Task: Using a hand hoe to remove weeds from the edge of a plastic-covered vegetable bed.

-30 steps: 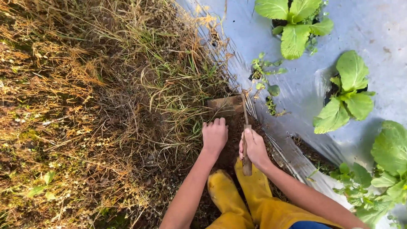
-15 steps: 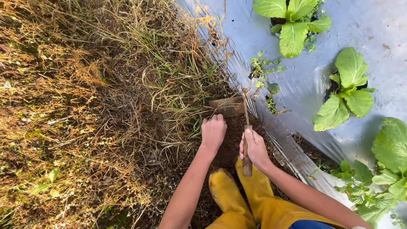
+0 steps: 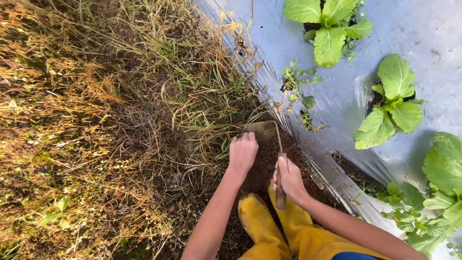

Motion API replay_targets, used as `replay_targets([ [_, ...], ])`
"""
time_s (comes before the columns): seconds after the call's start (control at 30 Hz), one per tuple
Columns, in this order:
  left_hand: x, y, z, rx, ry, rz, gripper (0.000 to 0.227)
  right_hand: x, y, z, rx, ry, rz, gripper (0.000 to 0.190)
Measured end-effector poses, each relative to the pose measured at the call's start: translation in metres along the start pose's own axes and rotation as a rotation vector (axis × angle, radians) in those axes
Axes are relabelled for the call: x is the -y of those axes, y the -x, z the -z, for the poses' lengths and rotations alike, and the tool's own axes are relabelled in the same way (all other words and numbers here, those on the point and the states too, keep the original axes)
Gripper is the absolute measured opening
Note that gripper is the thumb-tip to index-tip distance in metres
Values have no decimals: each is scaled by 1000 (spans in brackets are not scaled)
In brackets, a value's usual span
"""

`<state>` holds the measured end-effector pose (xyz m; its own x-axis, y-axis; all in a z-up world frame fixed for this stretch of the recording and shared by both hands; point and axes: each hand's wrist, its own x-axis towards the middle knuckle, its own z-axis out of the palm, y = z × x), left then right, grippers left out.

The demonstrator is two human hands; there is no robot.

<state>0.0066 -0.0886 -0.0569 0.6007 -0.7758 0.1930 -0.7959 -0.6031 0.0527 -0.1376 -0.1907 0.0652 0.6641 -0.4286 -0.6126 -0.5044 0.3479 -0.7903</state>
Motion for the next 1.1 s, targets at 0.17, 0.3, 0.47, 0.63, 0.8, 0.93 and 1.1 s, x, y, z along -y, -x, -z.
replay_targets([
  [0.17,9,18,29,-12,0,21,10,19,-18,-9,40,-59,52,44],
  [0.3,30,36,54,97,-21,92,10,16,-29,-22,23,-119,88,44],
  [0.47,51,53,68,157,49,193,11,8,-6,-30,38,-85,16,43],
  [0.63,53,69,61,139,48,226,8,13,-15,-30,9,-83,28,45],
  [0.8,38,61,70,197,38,226,48,4,2,-34,54,-29,-32,48],
  [0.93,37,67,59,236,13,239,52,2,-9,-31,84,-51,16,48],
  [1.1,40,75,55,276,52,279,25,19,-21,-39,39,-147,103,47],
])
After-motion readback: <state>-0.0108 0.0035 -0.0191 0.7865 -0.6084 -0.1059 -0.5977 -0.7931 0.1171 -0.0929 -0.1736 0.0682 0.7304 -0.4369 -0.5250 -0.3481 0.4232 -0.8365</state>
